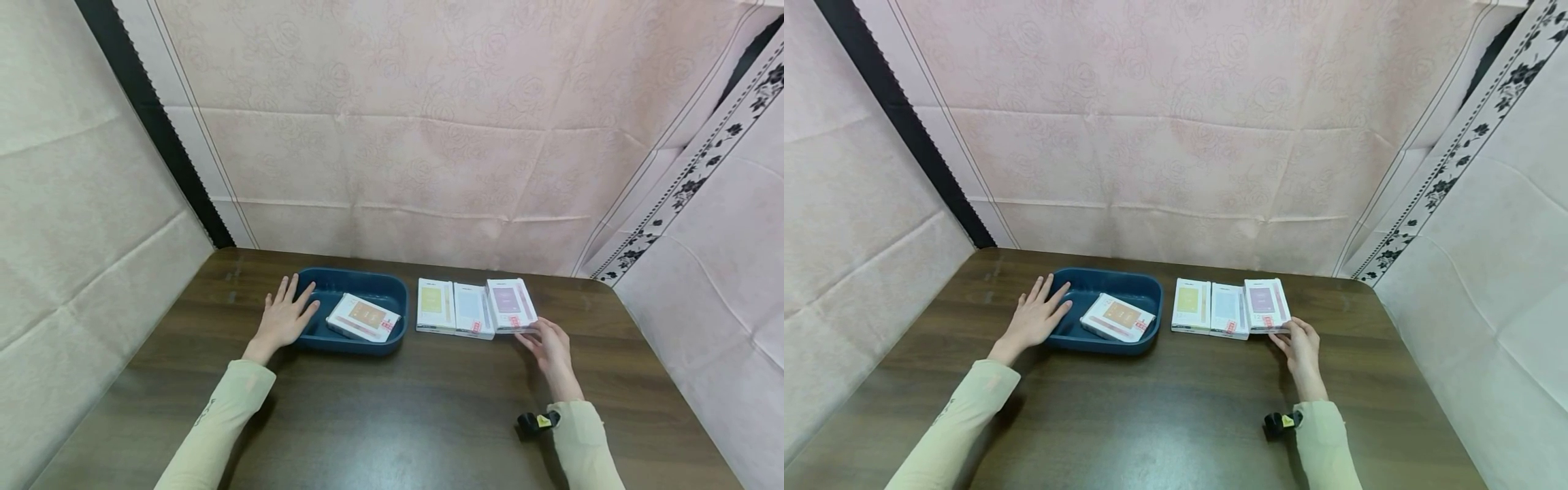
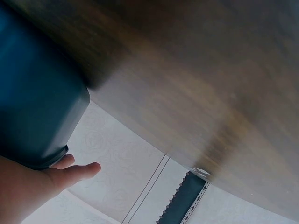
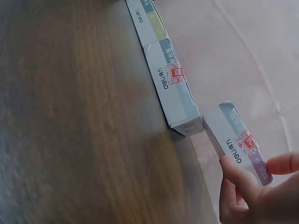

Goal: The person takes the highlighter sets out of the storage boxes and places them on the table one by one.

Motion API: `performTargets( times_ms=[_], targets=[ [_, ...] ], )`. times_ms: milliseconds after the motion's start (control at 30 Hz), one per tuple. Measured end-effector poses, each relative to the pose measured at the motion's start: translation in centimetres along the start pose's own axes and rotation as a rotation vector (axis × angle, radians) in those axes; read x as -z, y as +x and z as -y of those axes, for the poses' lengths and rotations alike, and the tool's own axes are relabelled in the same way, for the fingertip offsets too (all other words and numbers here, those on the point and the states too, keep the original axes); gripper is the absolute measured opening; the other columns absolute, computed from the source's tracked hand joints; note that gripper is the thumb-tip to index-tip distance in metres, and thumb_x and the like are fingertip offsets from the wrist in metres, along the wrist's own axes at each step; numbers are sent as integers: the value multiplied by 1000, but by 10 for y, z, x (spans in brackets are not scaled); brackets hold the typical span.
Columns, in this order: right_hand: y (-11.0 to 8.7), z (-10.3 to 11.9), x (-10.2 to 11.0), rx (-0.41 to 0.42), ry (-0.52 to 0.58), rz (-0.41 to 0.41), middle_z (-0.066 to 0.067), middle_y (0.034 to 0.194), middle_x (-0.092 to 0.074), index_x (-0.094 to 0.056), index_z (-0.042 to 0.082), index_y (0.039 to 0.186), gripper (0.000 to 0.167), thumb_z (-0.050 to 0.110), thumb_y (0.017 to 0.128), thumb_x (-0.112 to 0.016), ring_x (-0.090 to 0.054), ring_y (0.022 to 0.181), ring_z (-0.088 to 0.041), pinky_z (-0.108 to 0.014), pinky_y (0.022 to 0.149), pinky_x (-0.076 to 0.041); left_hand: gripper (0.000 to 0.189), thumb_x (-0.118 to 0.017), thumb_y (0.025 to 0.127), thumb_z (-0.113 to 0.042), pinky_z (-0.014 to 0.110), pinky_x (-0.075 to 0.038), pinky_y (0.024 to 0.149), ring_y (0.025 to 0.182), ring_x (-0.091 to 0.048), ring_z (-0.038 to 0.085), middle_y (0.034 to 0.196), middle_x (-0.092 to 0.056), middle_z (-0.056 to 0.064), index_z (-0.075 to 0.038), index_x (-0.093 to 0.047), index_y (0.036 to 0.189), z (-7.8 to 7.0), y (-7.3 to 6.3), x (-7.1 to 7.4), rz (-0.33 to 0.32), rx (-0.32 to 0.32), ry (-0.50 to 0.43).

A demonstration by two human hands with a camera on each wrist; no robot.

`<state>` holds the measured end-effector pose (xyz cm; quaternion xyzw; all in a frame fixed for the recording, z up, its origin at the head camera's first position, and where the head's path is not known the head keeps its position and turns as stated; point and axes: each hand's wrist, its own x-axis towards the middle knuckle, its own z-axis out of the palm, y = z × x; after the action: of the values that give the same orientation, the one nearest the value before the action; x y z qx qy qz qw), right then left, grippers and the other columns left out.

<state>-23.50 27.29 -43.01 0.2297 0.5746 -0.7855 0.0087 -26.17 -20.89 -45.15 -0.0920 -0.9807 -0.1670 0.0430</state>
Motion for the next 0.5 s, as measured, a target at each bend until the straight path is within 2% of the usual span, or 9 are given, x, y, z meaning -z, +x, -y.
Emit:
performTargets(
  times_ms=[200, 433, 500],
  targets=[
    [4, -2, 3, -16, 16, -16, 1, 96, -50, -35, 9, 126, 36, 12, 92, -43, -59, 82, -9, -27, 89, -47, 58, -30, 93, -48, 67, -6, 101, 137, 1, 38, 150, -6, 19, -16, -25, 142, 0, 0, 0, -4, 5, -1],
    [10, -7, 4, -13, 11, -23, -2, 98, -45, -40, 9, 112, 23, 5, 90, -41, -59, 77, -9, -26, 86, -49, 57, -31, 94, -46, 67, -6, 101, 137, 2, 38, 150, -5, 19, -16, -24, 142, 0, 0, 1, 1, 1, -2],
    [11, -9, 5, -13, -2, -24, -3, 100, -43, -38, 9, 114, 25, 4, 89, -40, -58, 77, -9, -26, 86, -48, 56, -33, 94, -44, 67, -6, 101, 138, 2, 38, 150, -5, 19, -17, -23, 142, 0, 0, 1, 4, 2, -3]
  ],
)
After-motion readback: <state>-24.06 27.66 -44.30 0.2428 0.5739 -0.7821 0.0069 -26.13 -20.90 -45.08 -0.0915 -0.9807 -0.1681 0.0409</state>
